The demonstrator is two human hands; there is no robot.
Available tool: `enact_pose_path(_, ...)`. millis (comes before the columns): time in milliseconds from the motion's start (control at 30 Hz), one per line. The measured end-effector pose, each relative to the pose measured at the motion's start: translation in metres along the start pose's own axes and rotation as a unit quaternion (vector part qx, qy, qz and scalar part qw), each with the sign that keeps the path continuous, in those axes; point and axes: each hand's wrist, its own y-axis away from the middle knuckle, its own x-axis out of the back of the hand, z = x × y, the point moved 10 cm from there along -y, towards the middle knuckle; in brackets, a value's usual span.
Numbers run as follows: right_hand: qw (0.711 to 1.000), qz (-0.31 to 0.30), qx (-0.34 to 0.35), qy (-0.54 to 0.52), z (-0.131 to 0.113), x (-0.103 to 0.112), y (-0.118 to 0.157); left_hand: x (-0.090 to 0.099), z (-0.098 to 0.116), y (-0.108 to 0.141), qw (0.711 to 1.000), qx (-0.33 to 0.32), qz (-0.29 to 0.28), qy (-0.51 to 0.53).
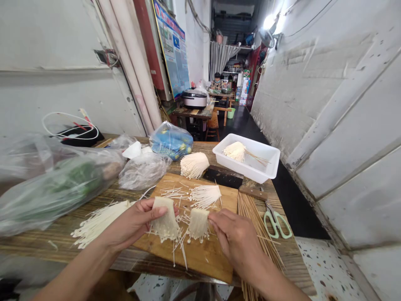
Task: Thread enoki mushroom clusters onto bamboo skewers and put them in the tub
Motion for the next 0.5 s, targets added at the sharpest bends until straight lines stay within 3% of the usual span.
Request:
enact_pose_path(267,0.999,-0.017,-0.020,-0.030,0.004,-0.001,-0.001,-0.004,0.005,-0.001,0.997,-0.038,-0.011,-0.067)
enact_pose_path(500,0.991,-0.073,-0.051,-0.101,0.016,-0.008,-0.004,-0.014,0.005,0.000,0.992,-0.044,-0.051,-0.104)
